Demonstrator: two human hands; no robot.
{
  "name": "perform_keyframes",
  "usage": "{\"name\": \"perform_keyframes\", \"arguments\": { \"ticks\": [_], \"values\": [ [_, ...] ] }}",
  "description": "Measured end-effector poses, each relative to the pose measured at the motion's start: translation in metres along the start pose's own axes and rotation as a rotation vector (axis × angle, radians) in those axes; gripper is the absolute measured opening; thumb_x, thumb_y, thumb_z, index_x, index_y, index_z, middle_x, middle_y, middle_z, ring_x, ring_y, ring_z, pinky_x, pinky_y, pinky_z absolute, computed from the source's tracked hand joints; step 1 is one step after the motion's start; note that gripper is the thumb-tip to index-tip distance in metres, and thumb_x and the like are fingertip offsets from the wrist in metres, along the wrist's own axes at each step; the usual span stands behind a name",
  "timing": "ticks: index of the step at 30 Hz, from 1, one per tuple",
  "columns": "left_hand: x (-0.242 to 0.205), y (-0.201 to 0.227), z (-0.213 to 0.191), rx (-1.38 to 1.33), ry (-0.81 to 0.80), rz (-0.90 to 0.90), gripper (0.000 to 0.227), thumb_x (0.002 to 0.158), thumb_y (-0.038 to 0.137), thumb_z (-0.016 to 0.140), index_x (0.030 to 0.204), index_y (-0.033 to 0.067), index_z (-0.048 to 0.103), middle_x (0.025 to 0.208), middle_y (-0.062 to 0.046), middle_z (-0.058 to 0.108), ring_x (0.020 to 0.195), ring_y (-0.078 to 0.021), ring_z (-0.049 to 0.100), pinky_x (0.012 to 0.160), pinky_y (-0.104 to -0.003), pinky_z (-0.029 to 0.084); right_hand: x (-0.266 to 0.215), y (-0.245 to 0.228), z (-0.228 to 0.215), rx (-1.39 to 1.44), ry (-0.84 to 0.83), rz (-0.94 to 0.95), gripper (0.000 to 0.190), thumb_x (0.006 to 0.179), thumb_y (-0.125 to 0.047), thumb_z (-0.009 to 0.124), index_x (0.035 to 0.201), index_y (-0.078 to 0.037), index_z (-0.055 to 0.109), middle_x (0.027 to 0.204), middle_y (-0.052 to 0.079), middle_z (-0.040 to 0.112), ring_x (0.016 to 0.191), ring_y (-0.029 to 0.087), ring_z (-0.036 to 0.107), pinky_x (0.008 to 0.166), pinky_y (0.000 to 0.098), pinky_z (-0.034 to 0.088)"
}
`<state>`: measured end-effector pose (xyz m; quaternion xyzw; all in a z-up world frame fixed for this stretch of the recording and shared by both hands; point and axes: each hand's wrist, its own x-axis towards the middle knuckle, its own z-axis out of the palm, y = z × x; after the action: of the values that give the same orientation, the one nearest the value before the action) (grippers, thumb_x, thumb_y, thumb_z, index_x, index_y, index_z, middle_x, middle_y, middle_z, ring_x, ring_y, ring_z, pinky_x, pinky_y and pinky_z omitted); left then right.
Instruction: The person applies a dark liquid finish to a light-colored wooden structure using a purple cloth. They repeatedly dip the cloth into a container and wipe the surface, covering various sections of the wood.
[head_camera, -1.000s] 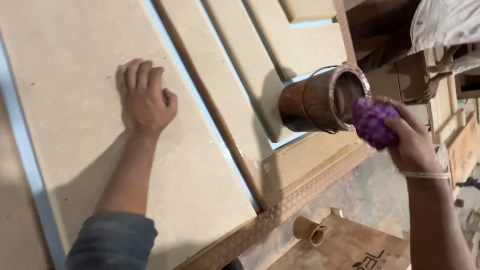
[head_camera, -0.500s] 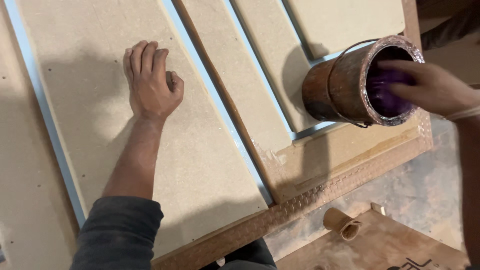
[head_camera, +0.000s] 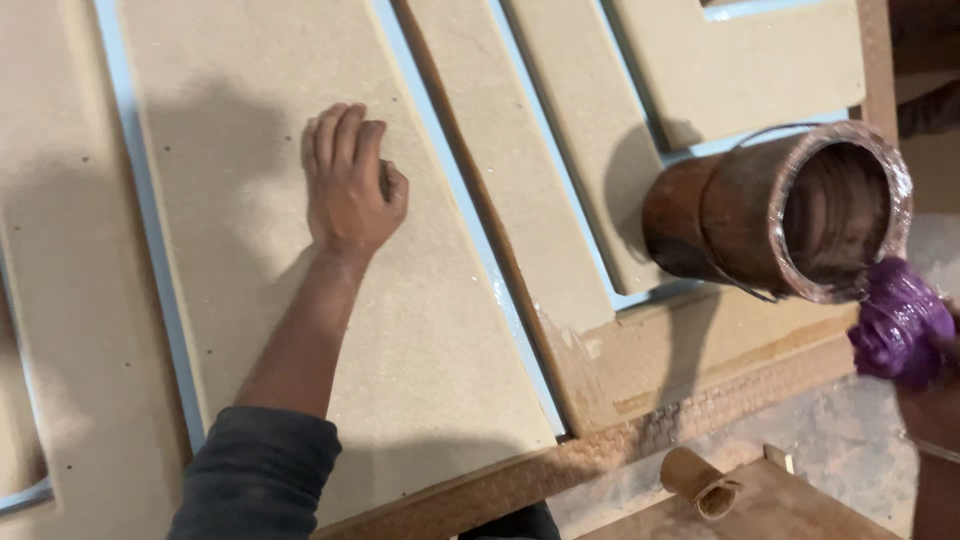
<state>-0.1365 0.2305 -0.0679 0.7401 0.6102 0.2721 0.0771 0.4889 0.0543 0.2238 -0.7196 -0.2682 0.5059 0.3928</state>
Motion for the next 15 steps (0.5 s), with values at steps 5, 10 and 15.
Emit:
{"name": "perform_keyframes", "arguments": {
  "ticks": [5,10,15],
  "values": [
    [0.018,-0.012,-0.007,-0.118,0.032,0.002,0.043,0.091,0.010,0.064,0.133,0.0021,0.060,0.146,-0.020,0.054,0.147,-0.0361,0.038,0.129,-0.056,0.022,-0.046,0.010,0.160,0.464,-0.231,-0.021,0.054,0.099,-0.013,0.068,0.144,0.010,0.050,0.123,0.030,0.065,0.099,0.044,0.069,0.078,0.0546,0.060],
    [0.056,-0.043,0.007,-0.129,0.086,0.011,0.042,0.091,0.013,0.067,0.131,0.0021,0.059,0.146,-0.019,0.051,0.147,-0.0361,0.036,0.129,-0.057,0.019,0.011,0.019,0.380,-0.244,-0.148,-0.232,0.056,0.091,-0.002,0.063,0.146,-0.001,0.053,0.141,0.014,0.062,0.120,0.025,0.064,0.098,0.0354,0.057],
    [0.076,-0.068,0.031,-0.070,0.165,-0.059,0.053,0.089,0.020,0.071,0.135,-0.0019,0.058,0.146,-0.023,0.048,0.144,-0.0374,0.034,0.126,-0.056,0.017,0.146,0.027,0.551,-1.074,-0.215,-0.946,0.037,0.098,-0.005,0.075,0.134,-0.003,0.068,0.120,0.016,0.069,0.109,0.030,0.067,0.096,0.0413,0.057]
  ]
}}
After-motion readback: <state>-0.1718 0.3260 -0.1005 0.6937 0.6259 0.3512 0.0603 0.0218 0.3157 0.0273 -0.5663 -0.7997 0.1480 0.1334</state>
